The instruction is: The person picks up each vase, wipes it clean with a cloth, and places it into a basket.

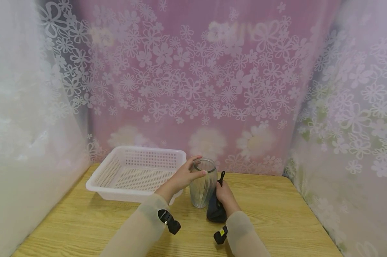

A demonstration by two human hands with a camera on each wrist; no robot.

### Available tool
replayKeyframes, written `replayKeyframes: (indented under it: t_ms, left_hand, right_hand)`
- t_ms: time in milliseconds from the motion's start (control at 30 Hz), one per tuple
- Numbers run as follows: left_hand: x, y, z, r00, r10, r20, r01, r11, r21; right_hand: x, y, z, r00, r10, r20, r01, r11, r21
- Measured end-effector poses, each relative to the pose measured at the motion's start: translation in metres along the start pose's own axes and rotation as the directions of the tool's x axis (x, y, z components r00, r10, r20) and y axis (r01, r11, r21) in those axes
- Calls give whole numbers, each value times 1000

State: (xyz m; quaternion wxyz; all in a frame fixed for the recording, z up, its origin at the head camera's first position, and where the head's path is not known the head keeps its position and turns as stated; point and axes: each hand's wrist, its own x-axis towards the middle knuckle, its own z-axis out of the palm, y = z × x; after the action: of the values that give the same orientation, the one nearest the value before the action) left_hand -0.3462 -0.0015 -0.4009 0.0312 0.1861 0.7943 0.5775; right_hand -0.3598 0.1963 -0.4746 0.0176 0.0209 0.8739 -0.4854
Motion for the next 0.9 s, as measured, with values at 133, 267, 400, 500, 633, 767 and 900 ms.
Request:
replayKeyframes:
  t_ms: [133,267,400,500,633,767,900]
  left_hand:
    - [0,-1,0,1000,-5,4,5,1000,2]
    - [0,-1,1,1000,-6,3,6,1000,6]
    - [0,0,0,1000,-7,2,7,1000,0]
    - [0,1,-1,1000,-6,8,6,1000,-9]
    - [0,0,-1,1000,-5,16,6,1000,-18]
    - [0,-1,-2,1000,-6,24,7,1000,-29]
    - [-1,0,-2,1000,-5,28,6,999,-35]
  right_hand:
    - [-2,1,-4,1000,20,7,-20,1000,5]
    - [-6,-2,-9,999,32,10,-32,999,13]
    - [-11,-7,-16,1000,27,-7,-28,999,-22]
    - [-13,-10,-23,999,39,-8,-40,999,-35]
    - [-15,-14,-33,999,36,-17,-37,998,-49]
    - [-19,-20,-40,999,18,-38,-20,998,-66]
    - [-22,-25,-46,999,16,-44,-19,997,-69]
